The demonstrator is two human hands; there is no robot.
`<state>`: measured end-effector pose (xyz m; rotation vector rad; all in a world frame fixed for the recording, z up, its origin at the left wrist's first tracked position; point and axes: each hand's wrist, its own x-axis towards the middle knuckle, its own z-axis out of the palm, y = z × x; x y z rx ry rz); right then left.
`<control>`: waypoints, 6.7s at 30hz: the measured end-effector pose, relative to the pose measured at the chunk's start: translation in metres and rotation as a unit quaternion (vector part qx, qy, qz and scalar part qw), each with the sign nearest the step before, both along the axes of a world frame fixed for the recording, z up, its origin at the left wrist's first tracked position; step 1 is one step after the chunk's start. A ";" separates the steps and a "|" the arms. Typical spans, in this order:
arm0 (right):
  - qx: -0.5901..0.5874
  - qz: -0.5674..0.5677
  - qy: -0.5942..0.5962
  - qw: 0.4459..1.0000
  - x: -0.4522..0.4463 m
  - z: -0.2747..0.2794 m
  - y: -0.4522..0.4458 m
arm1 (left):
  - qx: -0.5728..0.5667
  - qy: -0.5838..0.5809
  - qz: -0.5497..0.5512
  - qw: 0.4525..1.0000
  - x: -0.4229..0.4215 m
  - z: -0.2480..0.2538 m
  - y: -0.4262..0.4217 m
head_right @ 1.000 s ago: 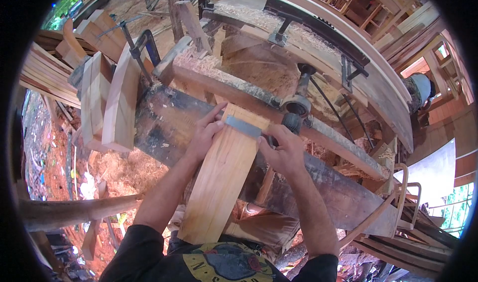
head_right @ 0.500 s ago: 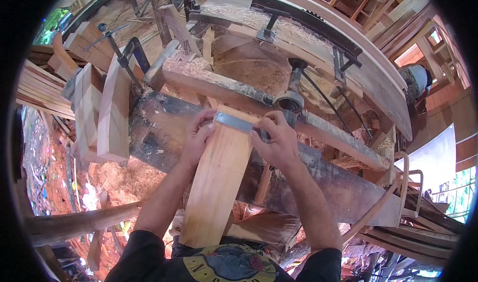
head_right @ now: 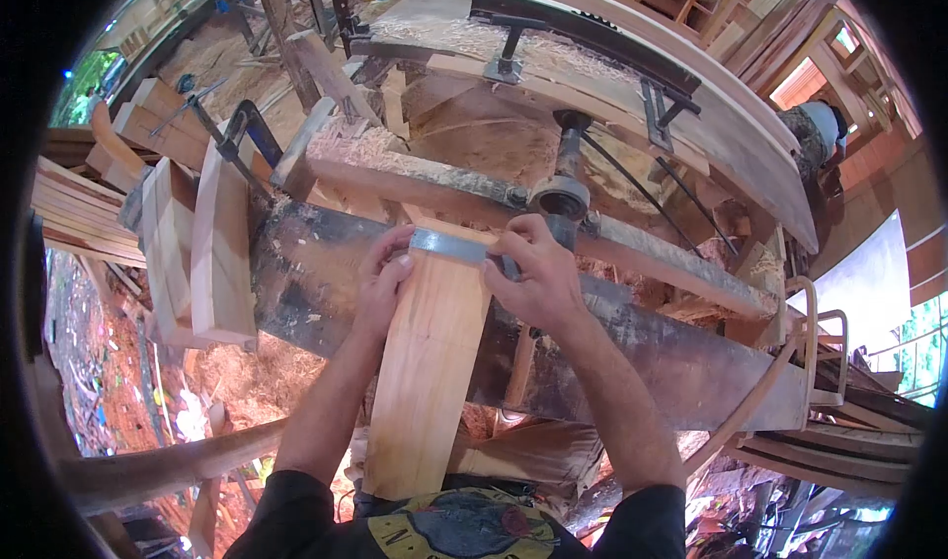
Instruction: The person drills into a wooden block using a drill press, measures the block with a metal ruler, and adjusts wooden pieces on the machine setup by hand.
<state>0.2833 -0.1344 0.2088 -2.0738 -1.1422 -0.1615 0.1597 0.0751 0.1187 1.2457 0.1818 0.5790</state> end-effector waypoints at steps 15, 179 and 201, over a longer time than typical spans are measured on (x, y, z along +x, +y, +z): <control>-0.015 0.003 0.003 1.000 -0.001 0.003 0.000 | 0.002 -0.005 -0.001 1.000 -0.001 0.000 0.000; 0.263 -0.370 0.384 0.804 -0.062 -0.102 -0.299 | 0.242 0.382 0.504 0.736 -0.321 0.019 0.115; 0.238 -0.343 0.417 0.807 -0.049 -0.122 -0.334 | 0.318 0.707 0.087 0.626 -0.402 -0.157 0.030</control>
